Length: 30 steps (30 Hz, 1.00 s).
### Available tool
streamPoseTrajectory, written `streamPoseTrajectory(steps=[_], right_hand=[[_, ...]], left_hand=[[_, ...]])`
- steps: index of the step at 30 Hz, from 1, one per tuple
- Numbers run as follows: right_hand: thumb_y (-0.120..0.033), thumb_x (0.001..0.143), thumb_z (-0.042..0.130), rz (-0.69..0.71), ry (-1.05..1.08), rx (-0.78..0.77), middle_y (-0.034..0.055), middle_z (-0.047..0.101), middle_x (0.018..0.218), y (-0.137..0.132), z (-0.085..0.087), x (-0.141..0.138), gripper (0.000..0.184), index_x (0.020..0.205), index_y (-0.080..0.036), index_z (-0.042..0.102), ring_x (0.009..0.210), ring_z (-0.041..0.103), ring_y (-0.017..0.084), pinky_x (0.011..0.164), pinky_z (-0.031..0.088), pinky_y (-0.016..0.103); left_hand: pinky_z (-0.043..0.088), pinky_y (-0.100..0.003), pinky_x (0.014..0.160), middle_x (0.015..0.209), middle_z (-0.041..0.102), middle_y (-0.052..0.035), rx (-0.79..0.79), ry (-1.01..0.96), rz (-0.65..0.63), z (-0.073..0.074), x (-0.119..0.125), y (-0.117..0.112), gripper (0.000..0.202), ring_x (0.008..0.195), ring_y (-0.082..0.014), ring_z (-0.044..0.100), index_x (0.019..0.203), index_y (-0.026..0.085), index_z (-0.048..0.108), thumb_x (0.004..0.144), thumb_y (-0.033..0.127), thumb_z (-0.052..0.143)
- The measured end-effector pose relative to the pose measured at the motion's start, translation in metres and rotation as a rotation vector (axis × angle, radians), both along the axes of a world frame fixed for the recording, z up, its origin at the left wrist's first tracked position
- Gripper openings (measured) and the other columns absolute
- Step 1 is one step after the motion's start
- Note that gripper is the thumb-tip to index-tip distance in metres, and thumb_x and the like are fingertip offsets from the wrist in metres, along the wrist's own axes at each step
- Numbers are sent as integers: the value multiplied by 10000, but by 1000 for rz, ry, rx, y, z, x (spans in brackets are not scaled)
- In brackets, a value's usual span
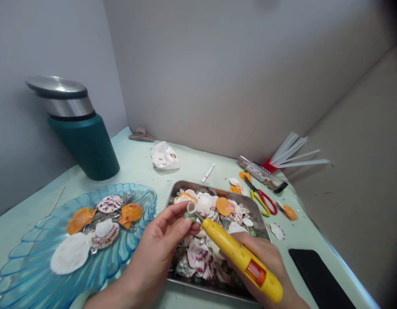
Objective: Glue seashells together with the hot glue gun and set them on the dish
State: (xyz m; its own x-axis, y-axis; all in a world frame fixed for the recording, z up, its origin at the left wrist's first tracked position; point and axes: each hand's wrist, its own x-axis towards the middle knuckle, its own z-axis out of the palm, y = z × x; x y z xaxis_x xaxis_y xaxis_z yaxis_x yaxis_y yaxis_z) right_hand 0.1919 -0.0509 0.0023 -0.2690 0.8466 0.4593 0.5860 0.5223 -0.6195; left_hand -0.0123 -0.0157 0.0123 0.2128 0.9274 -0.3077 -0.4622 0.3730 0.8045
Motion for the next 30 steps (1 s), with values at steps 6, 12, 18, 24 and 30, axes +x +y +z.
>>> streamPoseTrajectory(steps=[6, 12, 18, 24, 30], right_hand=[[-359, 863, 564, 28, 20, -38, -21, 606, 608, -1, 2, -2, 166, 824, -202, 599, 478, 542, 112, 479, 392, 216], [-418, 883, 528, 71, 24, -15, 6, 638, 617, 1, 4, -1, 248, 825, -192, 612, 491, 576, 130, 496, 415, 228], [-350, 879, 544, 16, -8, 12, 15, 647, 660, -1, 2, 0, 173, 861, -185, 597, 524, 587, 134, 510, 428, 228], [-321, 874, 555, 30, -7, 11, 1, 639, 658, 1, 1, 1, 134, 868, -191, 590, 525, 583, 126, 513, 417, 219], [-357, 883, 541, 98, -8, 7, 5, 650, 694, 0, -2, 3, 175, 941, -200, 592, 555, 600, 137, 537, 413, 230]], left_hand=[[477, -281, 859, 1184, 634, -78, 27, -22, -13, -2, 2, 3, 372, 931, -174, 647, 1103, 197, 626, 748, 269, 710], [485, -269, 846, 1150, 652, -77, 22, -24, -12, 0, 2, 2, 368, 914, -166, 650, 1093, 191, 628, 743, 263, 716], [489, -280, 843, 1094, 669, -66, 20, -21, 23, 1, 1, 1, 380, 858, -161, 661, 1094, 195, 634, 735, 282, 721], [486, -287, 862, 1151, 651, -70, 35, -31, 30, -1, 1, 2, 382, 878, -165, 657, 1098, 199, 637, 731, 269, 720], [486, -266, 868, 1150, 656, -65, 56, -52, 26, 0, 2, 2, 379, 1001, -184, 621, 1099, 208, 640, 731, 239, 721]])
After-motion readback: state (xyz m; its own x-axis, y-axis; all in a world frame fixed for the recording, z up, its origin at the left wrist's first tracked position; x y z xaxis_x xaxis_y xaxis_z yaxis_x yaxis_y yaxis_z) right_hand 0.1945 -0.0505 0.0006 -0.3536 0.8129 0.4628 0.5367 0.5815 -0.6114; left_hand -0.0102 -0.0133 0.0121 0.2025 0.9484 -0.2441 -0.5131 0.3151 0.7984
